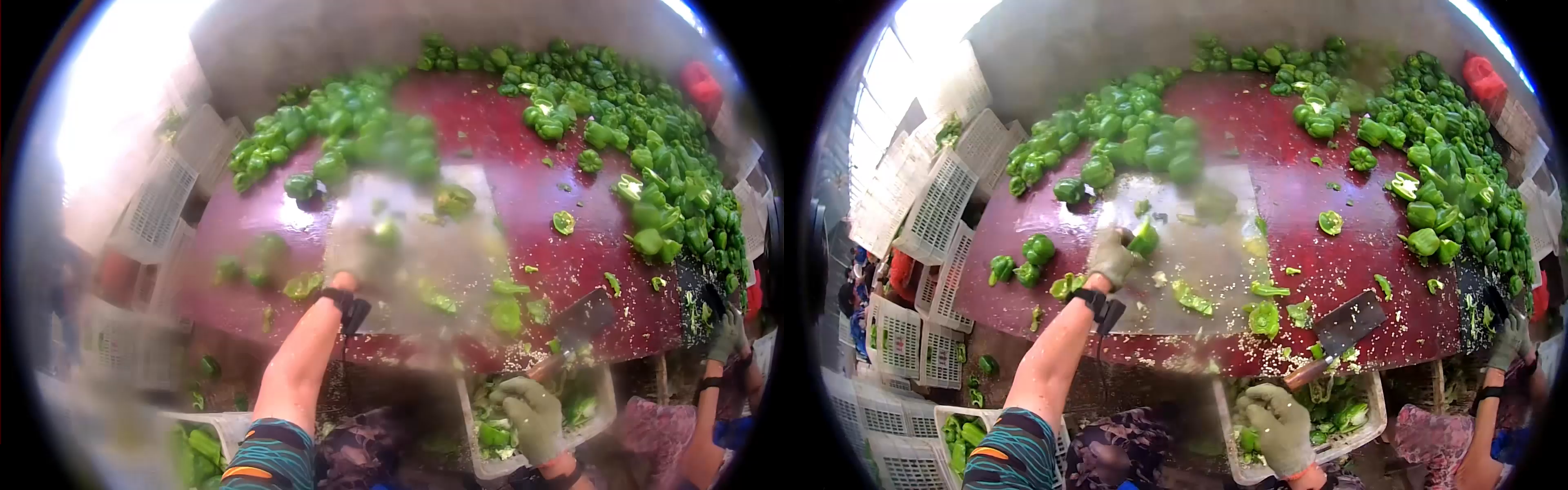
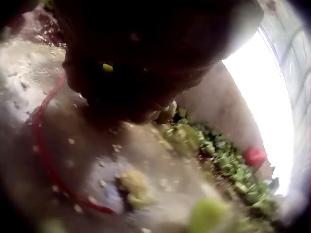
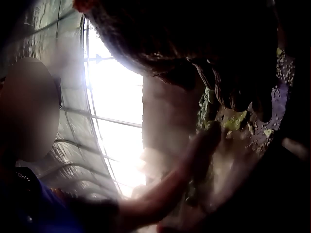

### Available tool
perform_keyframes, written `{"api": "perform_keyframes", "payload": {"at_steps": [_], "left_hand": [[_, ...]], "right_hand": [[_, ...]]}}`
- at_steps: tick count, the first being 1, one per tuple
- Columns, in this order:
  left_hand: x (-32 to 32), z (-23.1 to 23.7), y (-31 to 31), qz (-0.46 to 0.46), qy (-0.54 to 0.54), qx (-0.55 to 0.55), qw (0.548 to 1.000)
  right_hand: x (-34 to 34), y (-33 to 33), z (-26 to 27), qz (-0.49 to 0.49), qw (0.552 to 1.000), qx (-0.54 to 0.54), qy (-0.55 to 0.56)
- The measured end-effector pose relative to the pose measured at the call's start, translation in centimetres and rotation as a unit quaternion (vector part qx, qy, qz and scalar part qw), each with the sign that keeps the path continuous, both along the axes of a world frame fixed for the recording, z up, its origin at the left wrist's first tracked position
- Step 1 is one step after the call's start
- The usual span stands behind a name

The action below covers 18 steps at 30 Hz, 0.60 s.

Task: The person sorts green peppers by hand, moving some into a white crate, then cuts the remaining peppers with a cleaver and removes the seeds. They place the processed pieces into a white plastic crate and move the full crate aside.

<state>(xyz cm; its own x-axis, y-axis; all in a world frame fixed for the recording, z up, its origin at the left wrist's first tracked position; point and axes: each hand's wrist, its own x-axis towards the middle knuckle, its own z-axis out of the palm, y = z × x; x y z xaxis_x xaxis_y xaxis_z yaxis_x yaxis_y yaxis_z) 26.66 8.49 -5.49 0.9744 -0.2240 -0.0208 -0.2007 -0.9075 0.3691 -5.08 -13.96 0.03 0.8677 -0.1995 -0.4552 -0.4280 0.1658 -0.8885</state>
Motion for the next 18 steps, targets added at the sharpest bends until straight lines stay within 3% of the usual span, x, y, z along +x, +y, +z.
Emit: {"api": "perform_keyframes", "payload": {"at_steps": [3,6,8,9,11,12,15,17,18], "left_hand": [[-3.5,0.3,2.6,-0.125,-0.054,-0.057,0.989],[-11.3,6.6,0.9,-0.31,-0.06,-0.059,0.947],[-16.6,12.0,-1.4,-0.432,0.025,-0.026,0.901],[-18.4,11.2,-2.5,-0.48,-0.037,0.023,0.876],[-22.1,13.4,-3.5,-0.521,-0.084,-0.015,0.849],[-23.5,14.8,-4.2,-0.526,-0.067,0.053,0.846],[-23.8,13.0,-4.0,-0.475,-0.142,-0.217,0.841],[-25.1,13.7,-4.1,-0.307,0.118,-0.277,0.903],[-24.7,12.5,-4.1,-0.29,0.166,-0.369,0.867]], "right_hand": [[-0.1,0.0,-0.2,-0.04,0.998,0.029,-0.032],[-0.3,0.3,-0.1,-0.056,0.992,0.104,-0.035],[-0.3,0.6,1.4,0.0,0.991,0.108,-0.073],[-0.5,0.7,1.0,0.026,0.991,0.106,-0.077],[-0.8,0.7,0.3,0.077,0.988,0.103,-0.085],[-1.7,1.1,1.0,0.076,0.987,0.114,-0.084],[-2.2,1.6,0.1,0.084,0.977,0.134,-0.142],[-2.9,1.6,-2.3,0.058,0.973,0.12,-0.191],[-2.8,1.8,-3.0,0.033,0.97,0.099,-0.219]]}}
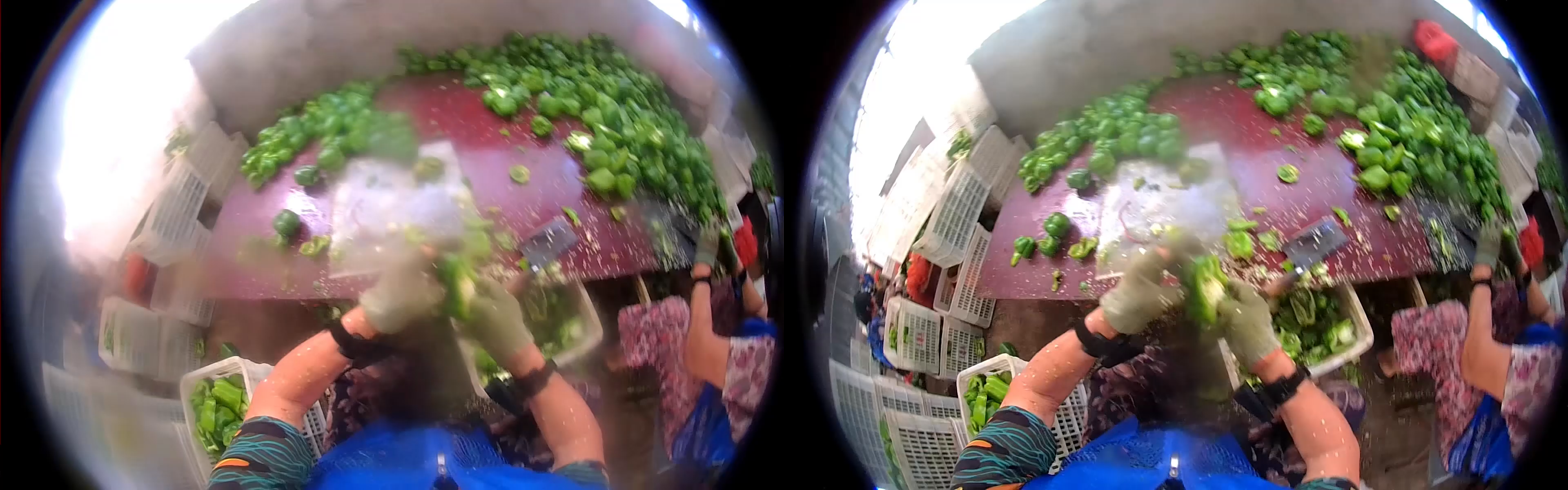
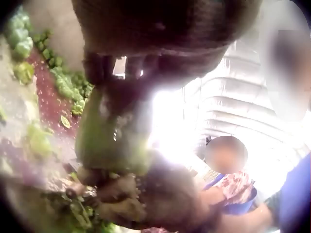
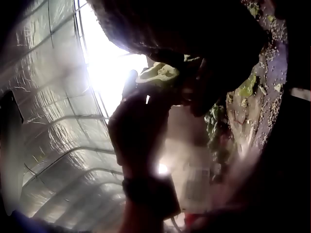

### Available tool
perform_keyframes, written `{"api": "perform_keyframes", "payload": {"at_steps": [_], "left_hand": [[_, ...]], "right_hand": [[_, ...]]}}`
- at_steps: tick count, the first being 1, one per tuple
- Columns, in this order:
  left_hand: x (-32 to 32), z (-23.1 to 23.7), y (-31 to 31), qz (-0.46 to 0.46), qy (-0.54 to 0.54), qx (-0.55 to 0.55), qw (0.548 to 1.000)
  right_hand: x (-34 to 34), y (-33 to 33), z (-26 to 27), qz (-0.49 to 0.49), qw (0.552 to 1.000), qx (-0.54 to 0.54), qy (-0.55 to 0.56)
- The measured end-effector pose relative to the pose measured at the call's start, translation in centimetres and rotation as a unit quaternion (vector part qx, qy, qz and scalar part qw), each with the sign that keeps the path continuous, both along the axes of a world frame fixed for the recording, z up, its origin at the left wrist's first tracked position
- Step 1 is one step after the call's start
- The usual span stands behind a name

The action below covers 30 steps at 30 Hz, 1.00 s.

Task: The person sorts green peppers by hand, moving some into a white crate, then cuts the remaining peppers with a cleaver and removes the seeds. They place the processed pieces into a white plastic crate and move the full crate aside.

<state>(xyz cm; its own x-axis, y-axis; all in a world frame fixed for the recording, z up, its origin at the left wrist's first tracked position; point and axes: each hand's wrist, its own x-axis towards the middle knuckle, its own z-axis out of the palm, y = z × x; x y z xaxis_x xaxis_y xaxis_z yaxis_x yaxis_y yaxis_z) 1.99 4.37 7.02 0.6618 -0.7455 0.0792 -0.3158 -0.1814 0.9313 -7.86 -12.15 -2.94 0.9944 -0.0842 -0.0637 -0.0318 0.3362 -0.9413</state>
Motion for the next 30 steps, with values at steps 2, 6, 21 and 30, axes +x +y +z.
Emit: {"api": "perform_keyframes", "payload": {"at_steps": [2,6,21,30], "left_hand": [[-1.0,-0.4,-1.0,0.08,0.076,-0.081,0.991],[-0.3,-5.1,-1.2,0.111,0.138,-0.17,0.969],[0.5,-12.0,-2.1,0.139,-0.131,-0.073,0.979],[-1.9,-6.3,-1.8,0.055,0.337,-0.23,0.911]], "right_hand": [[-0.4,0.1,1.4,-0.034,0.999,0.02,0.014],[-1.2,0.0,5.6,-0.058,0.991,0.086,0.08],[0.2,-0.4,3.1,-0.096,0.917,-0.366,-0.127],[0.6,-1.1,4.3,0.141,0.976,-0.127,0.109]]}}
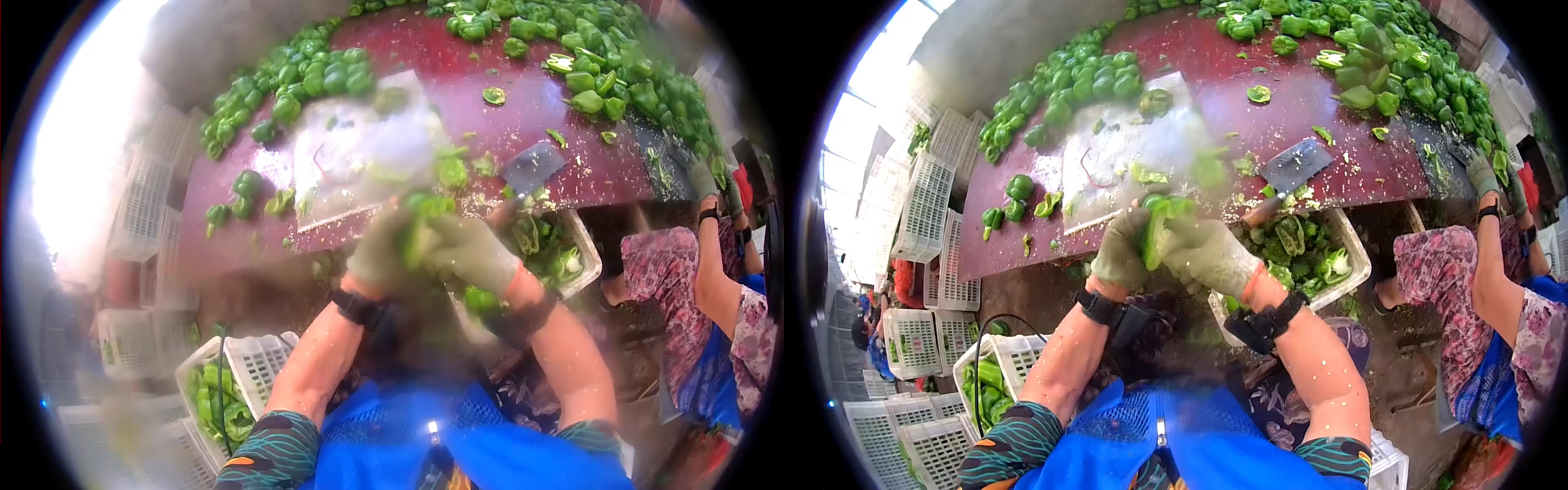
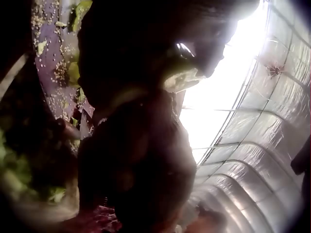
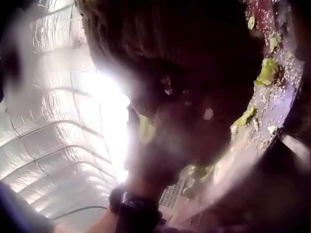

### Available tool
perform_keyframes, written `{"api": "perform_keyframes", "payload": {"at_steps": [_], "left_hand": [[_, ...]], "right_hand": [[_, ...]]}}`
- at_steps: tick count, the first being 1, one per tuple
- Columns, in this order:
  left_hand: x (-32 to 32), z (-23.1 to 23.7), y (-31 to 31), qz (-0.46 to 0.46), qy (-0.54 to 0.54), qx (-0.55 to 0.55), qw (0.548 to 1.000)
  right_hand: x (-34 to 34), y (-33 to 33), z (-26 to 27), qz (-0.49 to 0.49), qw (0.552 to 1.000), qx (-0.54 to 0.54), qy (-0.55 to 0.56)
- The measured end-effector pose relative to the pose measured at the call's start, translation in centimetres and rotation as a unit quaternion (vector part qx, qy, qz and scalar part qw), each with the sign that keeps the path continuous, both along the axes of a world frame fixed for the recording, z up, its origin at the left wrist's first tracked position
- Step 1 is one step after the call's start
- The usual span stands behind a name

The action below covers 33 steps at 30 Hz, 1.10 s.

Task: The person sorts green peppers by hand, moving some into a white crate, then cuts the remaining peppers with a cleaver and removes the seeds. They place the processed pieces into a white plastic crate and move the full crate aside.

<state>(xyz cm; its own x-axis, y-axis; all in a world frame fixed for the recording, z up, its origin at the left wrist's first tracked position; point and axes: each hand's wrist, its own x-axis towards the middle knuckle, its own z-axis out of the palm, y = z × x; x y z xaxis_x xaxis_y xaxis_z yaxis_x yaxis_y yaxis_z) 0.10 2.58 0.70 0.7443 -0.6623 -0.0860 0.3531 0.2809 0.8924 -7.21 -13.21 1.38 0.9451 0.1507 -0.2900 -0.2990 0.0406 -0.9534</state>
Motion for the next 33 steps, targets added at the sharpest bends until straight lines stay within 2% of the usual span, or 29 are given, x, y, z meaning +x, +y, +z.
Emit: {"api": "perform_keyframes", "payload": {"at_steps": [1,3,6,7,10,12,14,17,21,24,26,30,33], "left_hand": [[-0.1,0.1,0.0,0.002,-0.1,0.065,0.993],[0.1,0.0,0.3,-0.032,-0.225,0.129,0.965],[0.5,-0.2,0.7,-0.093,-0.249,0.127,0.956],[0.3,0.0,0.4,-0.087,-0.224,0.131,0.962],[0.8,0.7,0.2,-0.105,-0.273,0.162,0.942],[0.5,0.8,0.0,-0.088,-0.223,0.151,0.959],[-0.4,0.9,-0.5,-0.028,-0.049,0.101,0.993],[0.0,0.0,-0.3,0.01,0.003,0.093,0.996],[0.1,-0.3,0.1,0.027,0.055,0.001,0.998],[0.2,-1.3,0.4,0.065,0.066,-0.049,0.994],[0.0,-1.4,0.6,0.087,0.096,-0.066,0.989],[0.7,-4.6,0.8,0.135,-0.161,0.097,0.973],[1.2,-4.8,0.8,0.106,-0.226,0.122,0.961]], "right_hand": [[-0.1,0.0,-0.1,0.012,1.0,0.016,0.014],[-0.4,0.1,-0.3,0.036,0.997,0.048,0.04],[-0.5,0.7,-2.8,0.051,0.997,-0.024,-0.043],[-0.6,0.9,-3.0,0.046,0.996,-0.046,-0.064],[-0.9,1.1,-2.1,-0.021,0.995,-0.057,-0.079],[-1.2,1.8,-1.9,-0.056,0.997,-0.036,-0.042],[-1.0,2.0,-0.3,-0.057,0.997,-0.048,0.03],[-0.7,2.5,-1.0,-0.084,0.994,-0.003,0.074],[-0.3,3.4,-2.7,-0.147,0.984,0.078,0.063],[-0.5,3.6,-3.3,-0.149,0.976,0.15,0.053],[-0.7,3.6,-3.6,-0.148,0.975,0.155,0.063],[-1.0,3.0,-4.5,-0.134,0.968,0.206,0.057],[-1.3,2.5,-4.1,-0.159,0.959,0.227,0.065]]}}
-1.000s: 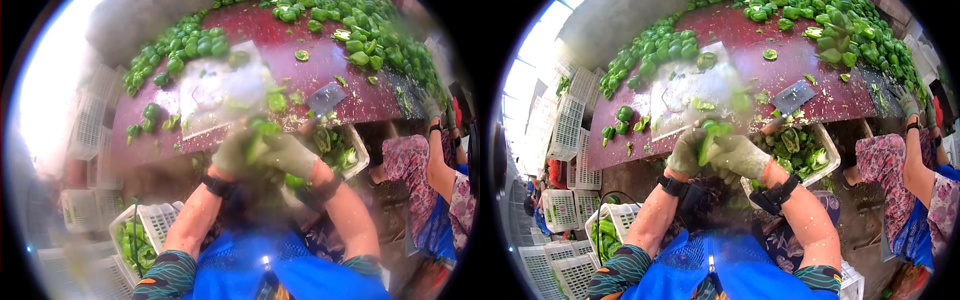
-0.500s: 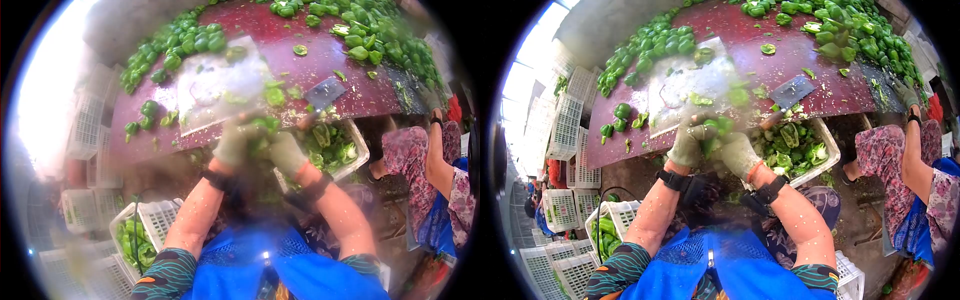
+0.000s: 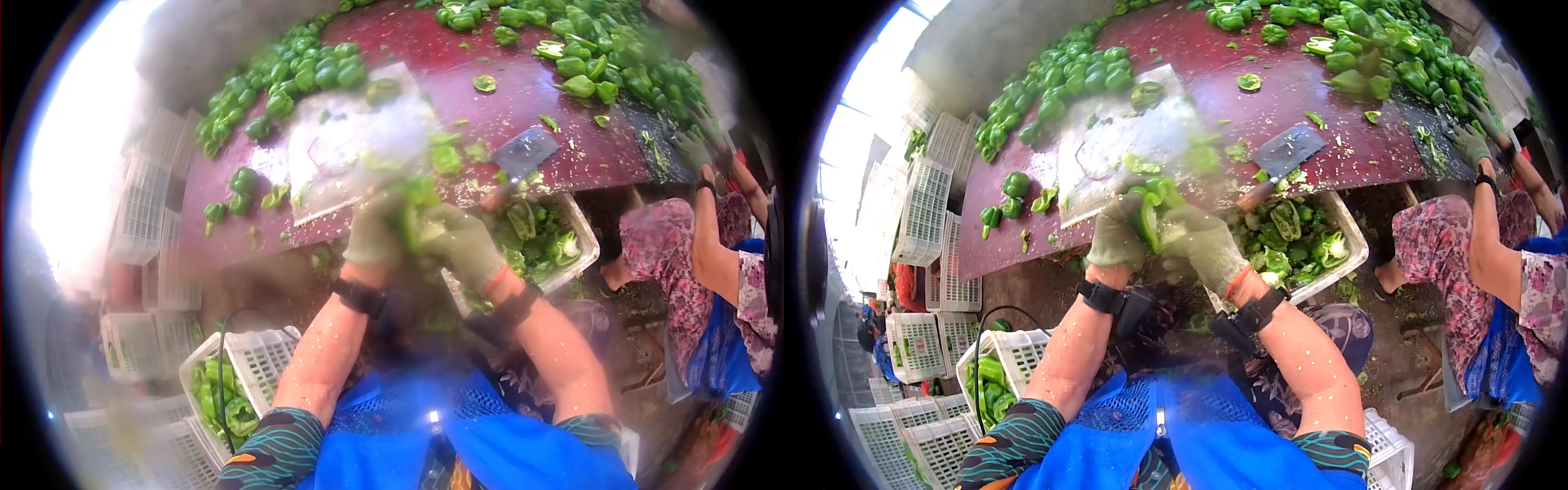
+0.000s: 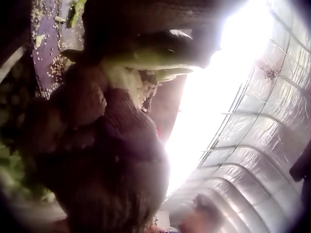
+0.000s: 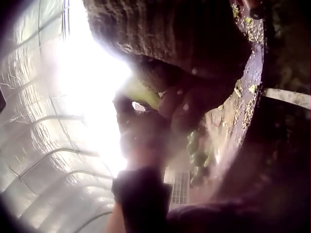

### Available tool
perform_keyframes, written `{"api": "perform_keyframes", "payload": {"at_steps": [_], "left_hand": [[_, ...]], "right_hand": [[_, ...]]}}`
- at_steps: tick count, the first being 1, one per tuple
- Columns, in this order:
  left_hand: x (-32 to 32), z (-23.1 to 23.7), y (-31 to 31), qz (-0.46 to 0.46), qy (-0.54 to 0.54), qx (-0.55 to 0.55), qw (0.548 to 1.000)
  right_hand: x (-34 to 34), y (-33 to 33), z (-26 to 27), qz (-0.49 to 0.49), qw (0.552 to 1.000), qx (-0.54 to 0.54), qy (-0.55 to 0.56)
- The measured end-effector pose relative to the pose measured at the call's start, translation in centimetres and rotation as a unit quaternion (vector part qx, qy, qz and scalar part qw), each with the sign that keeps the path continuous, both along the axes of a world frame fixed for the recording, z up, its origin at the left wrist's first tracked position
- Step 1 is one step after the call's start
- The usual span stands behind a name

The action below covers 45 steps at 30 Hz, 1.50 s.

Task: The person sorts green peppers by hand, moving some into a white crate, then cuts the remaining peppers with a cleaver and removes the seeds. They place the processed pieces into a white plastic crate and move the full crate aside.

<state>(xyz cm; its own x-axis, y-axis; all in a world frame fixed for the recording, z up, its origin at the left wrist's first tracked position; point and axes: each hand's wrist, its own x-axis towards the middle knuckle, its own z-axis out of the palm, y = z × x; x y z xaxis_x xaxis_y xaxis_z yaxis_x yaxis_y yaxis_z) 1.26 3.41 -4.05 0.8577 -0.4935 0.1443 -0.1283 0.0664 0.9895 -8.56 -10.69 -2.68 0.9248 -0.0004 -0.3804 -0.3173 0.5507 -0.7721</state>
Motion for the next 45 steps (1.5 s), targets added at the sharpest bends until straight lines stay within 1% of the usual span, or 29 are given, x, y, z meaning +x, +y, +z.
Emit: {"api": "perform_keyframes", "payload": {"at_steps": [4,9,11,12,14,16,17,18,19,21,23,24,25,26,27,28,29,30,32,34,35,36,37,38,39,41,43,44,45], "left_hand": [[-0.2,0.5,-1.0,-0.002,-0.02,-0.017,1.0],[-1.3,2.7,-2.3,0.002,0.1,-0.11,0.989],[-0.7,2.7,-2.5,-0.003,0.11,-0.124,0.986],[-0.4,2.9,-2.6,-0.002,0.135,-0.151,0.979],[-0.2,3.1,-2.6,0.009,0.265,-0.28,0.923],[0.7,2.5,-2.0,-0.001,0.235,-0.259,0.937],[0.8,2.3,-1.8,0.0,0.242,-0.274,0.931],[0.8,2.3,-1.7,0.0,0.248,-0.289,0.925],[0.4,2.9,-1.6,0.012,0.278,-0.25,0.927],[1.3,2.9,-1.1,0.024,0.136,-0.189,0.972],[0.0,5.0,-2.0,0.079,0.053,-0.149,0.984],[-1.2,6.7,-2.9,0.092,-0.047,-0.135,0.985],[-1.7,7.2,-3.5,0.079,-0.06,-0.131,0.986],[-2.2,7.4,-3.9,0.067,-0.074,-0.126,0.987],[-2.8,4.8,-4.1,0.052,-0.216,0.054,0.974],[-4.0,3.5,-4.9,0.022,-0.237,0.109,0.965],[-5.3,2.8,-5.8,-0.008,-0.26,0.161,0.952],[-5.3,3.0,-6.0,-0.05,-0.149,0.099,0.983],[-5.6,4.7,-6.8,-0.087,0.092,-0.039,0.991],[-1.6,4.3,-5.2,-0.005,0.002,-0.026,1.0],[-1.3,4.8,-5.0,0.059,0.031,-0.04,0.997],[-1.2,1.4,-5.4,0.073,-0.05,0.026,0.996],[-1.1,-4.9,-6.6,0.089,-0.128,0.091,0.984],[-2.8,-2.6,-6.7,0.039,-0.169,0.144,0.974],[-3.0,0.2,-5.7,-0.004,-0.148,0.149,0.978],[-2.4,2.7,-4.5,-0.052,-0.077,0.123,0.988],[-0.9,2.8,-3.2,-0.066,0.049,0.009,0.997],[-0.2,3.1,-2.6,-0.068,0.111,-0.048,0.99],[-0.2,3.5,-2.1,-0.121,0.25,-0.201,0.939]], "right_hand": [[-0.5,-0.7,0.3,-0.027,0.999,0.01,-0.023],[-1.3,-1.6,-0.1,-0.062,0.994,0.069,-0.05],[-1.9,-2.3,-0.2,-0.064,0.987,-0.045,-0.142],[-2.4,-2.9,0.1,-0.062,0.99,-0.043,-0.119],[-3.3,-3.8,0.6,-0.043,0.994,-0.045,-0.088],[-3.8,-5.0,-0.3,-0.009,0.996,-0.053,-0.072],[-4.0,-5.5,-1.2,0.014,0.972,-0.217,-0.086],[-4.1,-5.9,-2.5,0.037,0.921,-0.375,-0.097],[-4.0,-6.1,-2.0,0.058,0.844,-0.524,-0.104],[-3.6,-6.7,0.0,0.125,0.77,-0.623,0.054],[-1.9,-7.8,-0.4,0.069,0.664,-0.745,-0.013],[-1.6,-7.7,-0.6,0.024,0.701,-0.712,-0.042],[-1.3,-7.5,-0.6,-0.019,0.733,-0.676,-0.075],[-1.2,-6.3,-0.4,-0.078,0.837,-0.531,-0.102],[-1.1,-5.0,-0.1,-0.131,0.912,-0.367,-0.125],[-0.9,-4.0,0.3,-0.178,0.954,-0.192,-0.145],[-0.6,-4.2,0.1,-0.2,0.949,-0.18,-0.163],[-0.3,-4.4,0.1,-0.222,0.943,-0.169,-0.182],[-0.3,-6.7,-1.6,-0.195,0.833,-0.477,-0.203],[0.1,-7.7,-1.2,-0.215,0.869,-0.419,-0.149],[0.2,-7.9,1.1,-0.242,0.946,-0.2,-0.084],[0.5,-7.2,0.9,-0.25,0.951,-0.163,-0.085],[1.5,-5.3,-0.7,-0.225,0.945,-0.181,-0.152],[2.2,-3.8,-1.6,-0.198,0.946,-0.163,-0.198],[2.2,-3.9,-2.3,-0.177,0.947,-0.184,-0.196],[0.4,-5.8,0.9,-0.151,0.971,-0.134,-0.127],[-0.6,-6.6,4.5,-0.208,0.961,-0.176,-0.05],[0.1,-6.7,2.8,-0.255,0.953,-0.128,-0.105],[0.4,-7.1,1.5,-0.261,0.919,-0.239,-0.171]]}}
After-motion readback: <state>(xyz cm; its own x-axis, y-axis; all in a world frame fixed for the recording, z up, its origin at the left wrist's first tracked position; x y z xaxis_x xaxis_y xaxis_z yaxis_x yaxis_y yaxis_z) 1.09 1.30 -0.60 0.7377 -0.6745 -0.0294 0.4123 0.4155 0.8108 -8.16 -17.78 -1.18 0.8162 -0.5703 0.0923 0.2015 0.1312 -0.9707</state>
